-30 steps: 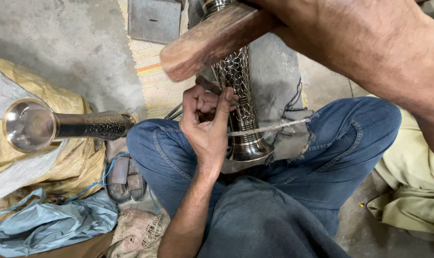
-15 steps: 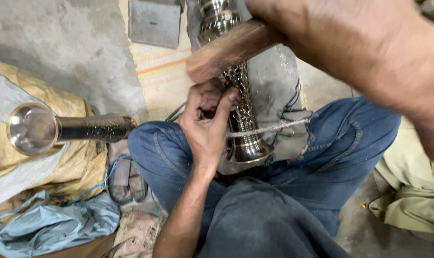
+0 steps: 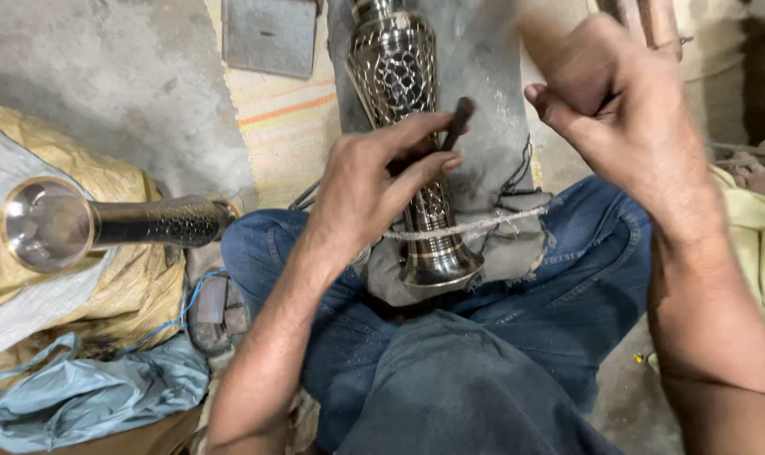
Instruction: The person sits cross-legged and uses a metal chisel and wooden mallet to engrave a decorative pattern onto a silver-colored metal vase. The person repeatedly strikes the chisel to create indentations on the vase surface.
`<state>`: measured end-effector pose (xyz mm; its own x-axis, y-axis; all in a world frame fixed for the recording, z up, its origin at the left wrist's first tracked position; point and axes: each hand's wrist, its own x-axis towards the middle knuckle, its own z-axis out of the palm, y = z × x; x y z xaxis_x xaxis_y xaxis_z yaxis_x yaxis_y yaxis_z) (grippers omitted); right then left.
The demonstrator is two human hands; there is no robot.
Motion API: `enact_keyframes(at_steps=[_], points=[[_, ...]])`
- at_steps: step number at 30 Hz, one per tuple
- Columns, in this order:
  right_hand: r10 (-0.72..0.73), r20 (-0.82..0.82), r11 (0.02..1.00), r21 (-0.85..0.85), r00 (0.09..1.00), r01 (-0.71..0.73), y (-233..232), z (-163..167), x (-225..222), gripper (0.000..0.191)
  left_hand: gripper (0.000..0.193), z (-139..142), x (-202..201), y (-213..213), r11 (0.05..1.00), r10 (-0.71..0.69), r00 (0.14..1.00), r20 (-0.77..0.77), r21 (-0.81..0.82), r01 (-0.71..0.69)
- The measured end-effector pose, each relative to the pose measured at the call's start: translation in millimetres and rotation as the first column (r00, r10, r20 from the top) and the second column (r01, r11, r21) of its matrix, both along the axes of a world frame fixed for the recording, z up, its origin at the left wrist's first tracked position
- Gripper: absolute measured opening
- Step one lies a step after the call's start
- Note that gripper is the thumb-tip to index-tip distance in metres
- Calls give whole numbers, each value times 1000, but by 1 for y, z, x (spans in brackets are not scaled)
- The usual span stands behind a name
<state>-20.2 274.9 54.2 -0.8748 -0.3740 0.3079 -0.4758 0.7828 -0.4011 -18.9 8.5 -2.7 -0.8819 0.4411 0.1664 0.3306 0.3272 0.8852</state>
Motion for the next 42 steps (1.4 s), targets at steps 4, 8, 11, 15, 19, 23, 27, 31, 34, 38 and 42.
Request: enact_keyframes(at_steps=[4, 8, 11, 15, 19, 23, 27, 31, 34, 38, 42], points=[[-191, -5, 980, 54, 982, 191, 14, -36, 19, 26, 35, 13, -8, -3, 989, -141, 983, -117, -69, 134], [-264, 180, 915, -262, 947, 305, 20, -66, 35, 24, 39, 20, -6, -10, 979, -202, 977, -72, -44, 199], [-262, 121, 934, -219, 958, 283, 20, -73, 42, 25, 37, 19, -7, -18, 975, -182, 982, -44, 121, 186], [-293, 164, 911, -252, 942, 327, 18, -71, 44, 25, 37, 12, -18, -18, 966, -254, 945, -205, -4, 258], [-261, 48, 871, -420, 964, 256, 17, -72, 47, 25, 36, 13, -22, -18, 948, -317, 934, -166, -30, 317], [-364, -20, 876, -347, 931, 335, 20, -83, 49, 23, 37, 19, -19, -18, 934, -355, 923, -148, -95, 344], [-248, -370, 969, -97, 895, 228, 30, -96, 37, 24, 38, 21, -14, -10, 942, -333, 932, -143, -101, 320], [-234, -316, 970, -12, 920, 243, 32, -96, 33, 25, 40, 22, -11, -10, 946, -305, 943, -134, -160, 283], [-265, -285, 963, -135, 921, 235, 26, -84, 37, 23, 37, 21, -9, -13, 958, -274, 945, -179, -140, 251], [-199, -144, 951, -267, 969, 155, 13, -53, 35, 18, 36, 16, -5, -18, 977, -210, 956, -205, -22, 210], [-212, 54, 964, -156, 976, 217, -3, -14, 22, 15, 36, 10, 6, -20, 996, -55, 993, -103, 71, 62]])
